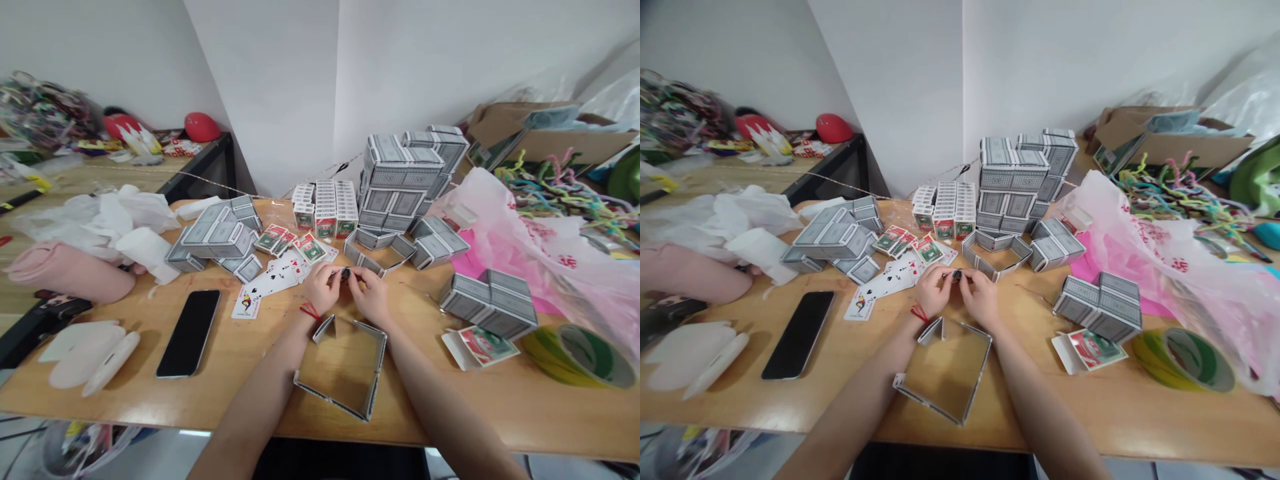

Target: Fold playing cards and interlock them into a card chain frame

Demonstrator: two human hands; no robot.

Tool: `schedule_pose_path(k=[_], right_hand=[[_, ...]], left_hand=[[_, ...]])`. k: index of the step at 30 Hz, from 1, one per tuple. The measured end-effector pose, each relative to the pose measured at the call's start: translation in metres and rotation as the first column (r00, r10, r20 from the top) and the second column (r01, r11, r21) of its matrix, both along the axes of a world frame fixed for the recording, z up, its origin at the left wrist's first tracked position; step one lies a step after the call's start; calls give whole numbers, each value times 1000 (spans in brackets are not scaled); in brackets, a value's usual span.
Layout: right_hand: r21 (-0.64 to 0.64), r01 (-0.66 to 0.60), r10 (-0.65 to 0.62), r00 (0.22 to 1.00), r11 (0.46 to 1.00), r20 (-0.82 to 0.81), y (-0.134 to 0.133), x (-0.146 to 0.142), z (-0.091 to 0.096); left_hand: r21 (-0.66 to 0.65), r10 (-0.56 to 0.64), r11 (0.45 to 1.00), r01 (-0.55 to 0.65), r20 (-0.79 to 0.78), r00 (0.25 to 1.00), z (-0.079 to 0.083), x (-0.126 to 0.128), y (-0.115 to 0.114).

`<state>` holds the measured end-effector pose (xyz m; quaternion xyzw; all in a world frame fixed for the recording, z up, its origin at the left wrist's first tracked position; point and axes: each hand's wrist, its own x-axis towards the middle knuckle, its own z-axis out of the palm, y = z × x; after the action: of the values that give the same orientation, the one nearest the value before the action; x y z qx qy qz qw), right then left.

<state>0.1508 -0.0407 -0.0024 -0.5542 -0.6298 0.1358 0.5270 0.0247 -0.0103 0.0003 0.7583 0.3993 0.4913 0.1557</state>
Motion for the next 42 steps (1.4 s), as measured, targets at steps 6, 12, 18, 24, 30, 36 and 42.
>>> schedule_pose_path(k=[6,12,18,24,30,36,42], right_hand=[[15,-18,18,999,1000,27,0,1,1],[12,-86,85,996,996,30,2,1,-2],[8,-124,124,992,992,20,4,3,-4],[16,-113,112,993,994,31,6,4,-6],[27,-83,82,996,996,45,7,3,-8],[22,-56,56,998,998,28,7,1,-7],[-8,-58,58,998,998,-8,6,0,-6]], left_hand=[[-5,9,1000,-9,3,1000,-2,1,1],[2,49,999,-49,44,998,-5,-1,4],[-1,43,999,-43,44,998,-5,-2,5],[-13,28,1000,-27,64,998,-6,-2,6],[-1,24,1000,-24,43,999,-5,-2,5],[-8,33,999,-33,38,999,-4,-1,4],[-32,31,999,-31,7,999,-5,-2,4]])
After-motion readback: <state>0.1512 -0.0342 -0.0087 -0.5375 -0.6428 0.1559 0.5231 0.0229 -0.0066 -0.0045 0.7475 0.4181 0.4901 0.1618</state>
